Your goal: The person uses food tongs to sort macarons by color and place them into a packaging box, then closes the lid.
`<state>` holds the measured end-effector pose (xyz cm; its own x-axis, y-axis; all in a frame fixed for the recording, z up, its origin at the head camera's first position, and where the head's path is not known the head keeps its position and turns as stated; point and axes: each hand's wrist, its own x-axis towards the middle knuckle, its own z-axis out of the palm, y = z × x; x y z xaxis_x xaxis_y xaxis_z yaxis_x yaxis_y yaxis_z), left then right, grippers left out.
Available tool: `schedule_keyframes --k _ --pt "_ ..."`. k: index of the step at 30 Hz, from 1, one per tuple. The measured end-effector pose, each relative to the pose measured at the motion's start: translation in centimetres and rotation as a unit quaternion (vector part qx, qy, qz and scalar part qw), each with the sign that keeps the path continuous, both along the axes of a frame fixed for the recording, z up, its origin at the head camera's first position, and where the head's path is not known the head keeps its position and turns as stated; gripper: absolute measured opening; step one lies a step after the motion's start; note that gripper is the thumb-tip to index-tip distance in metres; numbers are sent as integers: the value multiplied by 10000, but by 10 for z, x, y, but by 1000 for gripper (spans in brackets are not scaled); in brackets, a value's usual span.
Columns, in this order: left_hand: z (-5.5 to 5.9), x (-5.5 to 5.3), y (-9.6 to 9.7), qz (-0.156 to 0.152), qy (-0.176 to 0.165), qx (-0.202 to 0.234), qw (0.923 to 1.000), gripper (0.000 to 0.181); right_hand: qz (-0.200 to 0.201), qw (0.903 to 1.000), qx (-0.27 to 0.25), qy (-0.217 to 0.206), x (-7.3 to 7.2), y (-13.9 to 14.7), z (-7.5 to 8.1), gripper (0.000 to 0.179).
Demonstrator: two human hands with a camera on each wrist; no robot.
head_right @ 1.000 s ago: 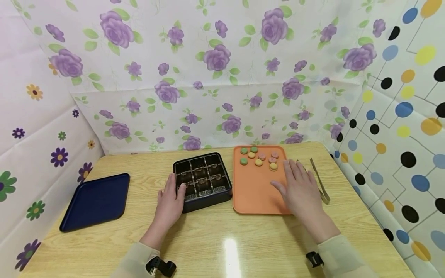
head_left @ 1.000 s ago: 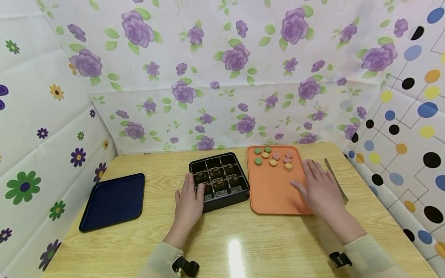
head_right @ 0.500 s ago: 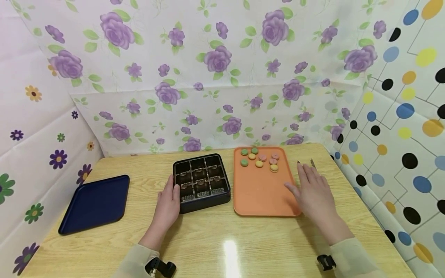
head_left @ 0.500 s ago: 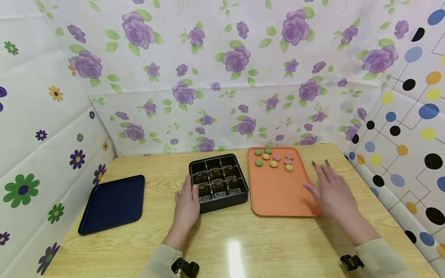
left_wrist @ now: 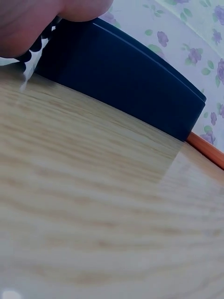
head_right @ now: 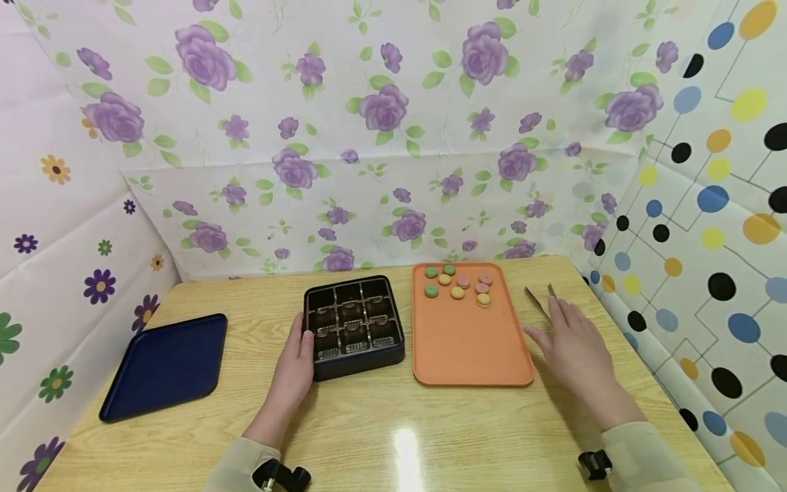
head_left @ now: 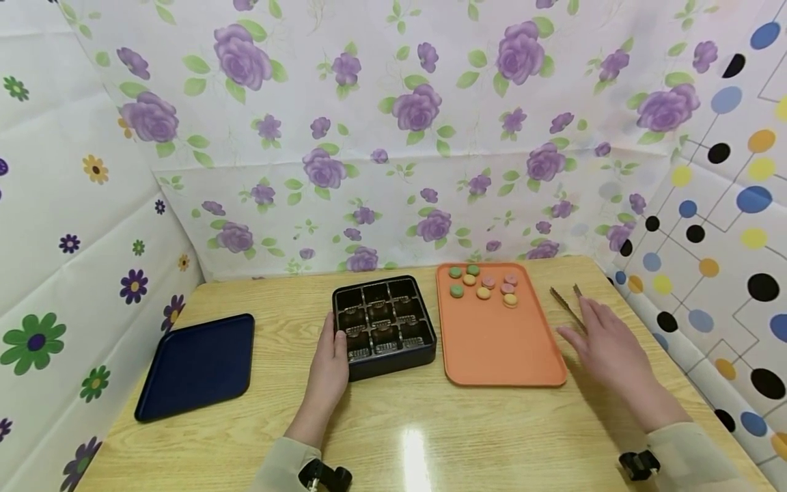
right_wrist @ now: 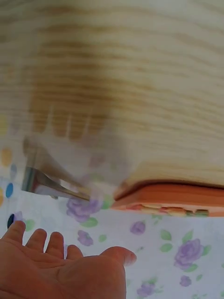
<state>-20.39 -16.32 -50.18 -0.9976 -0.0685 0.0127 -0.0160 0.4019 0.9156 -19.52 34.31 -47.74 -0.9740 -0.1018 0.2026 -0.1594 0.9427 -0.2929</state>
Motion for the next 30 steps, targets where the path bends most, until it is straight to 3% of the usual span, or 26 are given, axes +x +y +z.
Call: schedule_keyframes --k 6,13,21,30 --pt "0 0 -1 -12 15 116 9999 62 -271 9989 -383 -1 0 11 -4 88" --pt "2 3 -2 34 -41 175 9998 62 -571 9976 -355 -155 -3 24 -11 90" --pt "-5 2 0 30 30 182 9998 62 -778 9958 -325 -365 2 39 -20 93" --pt "-5 1 -3 48 98 189 9998 61 -777 9948 -282 -597 -4 48 -22 94"
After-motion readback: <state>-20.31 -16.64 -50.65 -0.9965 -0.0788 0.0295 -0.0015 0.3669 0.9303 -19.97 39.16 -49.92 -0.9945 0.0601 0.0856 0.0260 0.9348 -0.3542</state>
